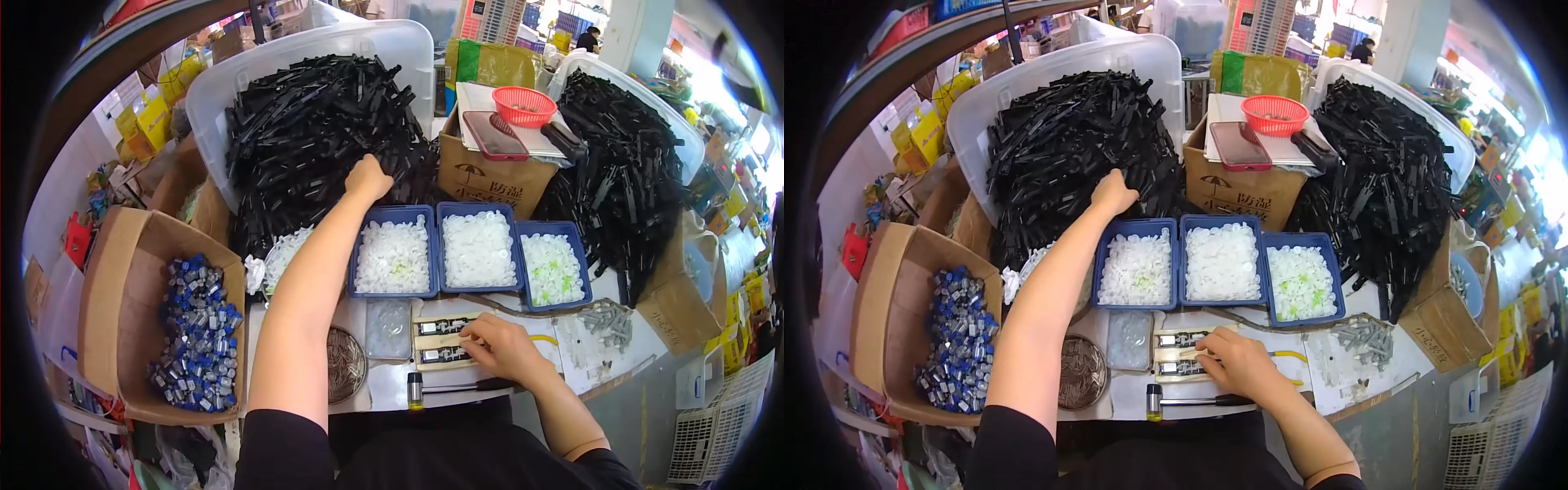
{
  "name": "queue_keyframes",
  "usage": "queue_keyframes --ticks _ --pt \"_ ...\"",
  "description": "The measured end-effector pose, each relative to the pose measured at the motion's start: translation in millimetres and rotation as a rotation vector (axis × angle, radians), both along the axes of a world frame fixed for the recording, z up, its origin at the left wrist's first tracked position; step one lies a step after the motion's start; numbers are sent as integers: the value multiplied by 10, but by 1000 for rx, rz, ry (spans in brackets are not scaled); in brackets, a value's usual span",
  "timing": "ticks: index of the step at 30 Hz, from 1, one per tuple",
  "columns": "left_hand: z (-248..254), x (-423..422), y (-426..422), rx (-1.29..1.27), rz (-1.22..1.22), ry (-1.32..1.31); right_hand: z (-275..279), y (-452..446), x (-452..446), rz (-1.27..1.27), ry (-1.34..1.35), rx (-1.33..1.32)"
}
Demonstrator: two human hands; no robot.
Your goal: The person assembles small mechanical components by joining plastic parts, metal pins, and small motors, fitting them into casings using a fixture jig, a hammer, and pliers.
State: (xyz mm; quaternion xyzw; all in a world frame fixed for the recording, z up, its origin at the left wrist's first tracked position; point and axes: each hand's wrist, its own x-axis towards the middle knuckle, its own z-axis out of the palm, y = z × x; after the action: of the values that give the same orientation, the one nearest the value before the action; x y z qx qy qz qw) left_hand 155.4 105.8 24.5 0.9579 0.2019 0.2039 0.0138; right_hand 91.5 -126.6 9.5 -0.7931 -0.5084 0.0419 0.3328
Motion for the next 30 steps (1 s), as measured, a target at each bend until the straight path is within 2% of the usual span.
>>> queue_keyframes --ticks 3,6,7,9,10,11,12,13,14,15,16,18,19,20,22,25,27,29,30 --pt "49 -106 102 -53 22 -206 11 -9 48 46 0 1" --pt "165 -290 170 -225 -8 -528 66 50 72 95 -43 -46" --pt "203 -345 160 -326 -45 -625 102 84 77 98 -4 -33" --pt "272 -470 -42 -696 -191 -713 116 162 108 87 -48 174" --pt "332 -569 -269 -1020 -250 -707 143 211 132 81 -137 279" --pt "264 -597 -362 -1052 -437 -664 177 261 135 7 -206 354" --pt "183 -632 -461 -1088 -536 -524 209 310 137 -67 -274 424" --pt "166 -700 -672 -1154 -619 -505 226 349 144 -104 -340 432" --pt "188 -797 -885 -1470 -557 -408 256 386 141 -75 -250 425" --pt "118 -820 -987 -1484 -624 -336 273 401 132 -50 -161 420" --pt "116 -852 -1102 -1633 -683 -306 218 400 141 -100 -139 372" --pt "68 -823 -1048 -1421 -799 5 275 296 118 -211 99 193" --pt "99 -780 -976 -1275 -790 113 179 226 190 -206 25 264" --pt "84 -689 -854 -735 -763 -19 170 144 227 -259 11 241" --pt "114 -507 -613 -224 -525 -292 139 0 324 -329 35 278" --pt "269 -339 -258 -22 -40 -116 132 -86 372 -446 109 253" --pt "248 -280 -109 38 30 -22 65 -67 405 -373 42 266" --pt "231 -267 3 58 30 -21 83 -44 386 -312 -165 281" --pt "237 -281 39 61 19 -55 93 -43 371 -313 -94 263"
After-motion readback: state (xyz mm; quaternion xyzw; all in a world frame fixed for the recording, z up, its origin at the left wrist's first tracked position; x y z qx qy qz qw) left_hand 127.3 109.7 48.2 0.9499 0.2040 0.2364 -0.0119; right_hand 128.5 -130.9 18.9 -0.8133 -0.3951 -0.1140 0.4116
